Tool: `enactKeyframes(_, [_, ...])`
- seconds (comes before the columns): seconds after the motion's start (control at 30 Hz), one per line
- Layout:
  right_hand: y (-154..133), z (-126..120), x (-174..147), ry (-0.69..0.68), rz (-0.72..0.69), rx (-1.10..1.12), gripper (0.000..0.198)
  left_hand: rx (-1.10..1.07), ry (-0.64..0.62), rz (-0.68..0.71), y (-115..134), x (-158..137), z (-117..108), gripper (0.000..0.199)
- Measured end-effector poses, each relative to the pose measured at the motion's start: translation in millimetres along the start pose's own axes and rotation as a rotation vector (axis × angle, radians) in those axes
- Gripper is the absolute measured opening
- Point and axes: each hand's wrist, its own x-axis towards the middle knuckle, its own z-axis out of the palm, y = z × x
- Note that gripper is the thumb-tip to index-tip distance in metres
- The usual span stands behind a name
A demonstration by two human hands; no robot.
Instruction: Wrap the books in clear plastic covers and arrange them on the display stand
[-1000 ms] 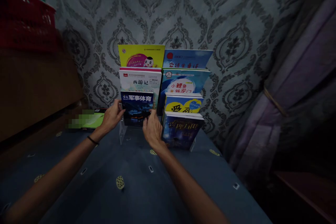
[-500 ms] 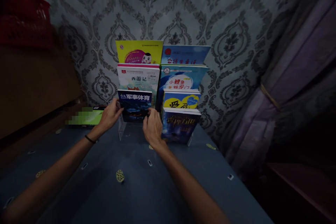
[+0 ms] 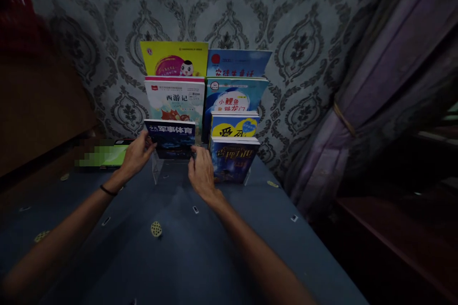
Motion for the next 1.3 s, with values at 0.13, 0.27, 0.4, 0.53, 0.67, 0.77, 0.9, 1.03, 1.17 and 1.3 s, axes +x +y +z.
enactKeyframes(0.13, [3, -18, -11, -0.004, 0.0, 0.016, 0.028, -0.019, 0.015, -0.047, 4, -6, -2, 0.029])
enactKeyframes(0.27, [18, -51, -29, 0.123, 0.077, 0.034, 0.022, -0.051, 0.037, -0.094, 6, -24, -7, 0.037])
enactKeyframes(0.4, [48, -84, -43, 0.304, 0.213, 0.006, 0.022, -0.072, 0.008, -0.096, 3, -45, -7, 0.032])
enactKeyframes(0.53, [80, -104, -52, 0.377, 0.32, -0.001, 0.025, 0.037, -0.102, -0.051, -7, -65, -2, 0.024])
enactKeyframes(0.67, [109, -102, -69, 0.338, 0.328, 0.026, 0.039, 0.26, -0.197, -0.045, -33, -80, -8, 0.017])
enactKeyframes(0.77, [127, -90, -86, 0.206, 0.37, 0.081, 0.056, 0.384, -0.202, -0.111, -63, -82, -24, 0.022])
enactKeyframes(0.9, [145, -75, -99, 0.101, 0.4, 0.116, 0.077, 0.493, -0.24, -0.187, -101, -79, -41, 0.042])
enactKeyframes(1.03, [160, -68, -100, 0.057, 0.459, 0.228, 0.077, 0.547, -0.312, -0.208, -123, -75, -41, 0.05])
enactKeyframes(1.17, [166, -66, -103, 0.051, 0.457, 0.299, 0.068, 0.585, -0.404, -0.196, -126, -70, -37, 0.041])
enactKeyframes(1.3, [157, -70, -105, 0.025, 0.515, 0.296, 0.068, 0.629, -0.471, -0.192, -120, -65, -40, 0.039])
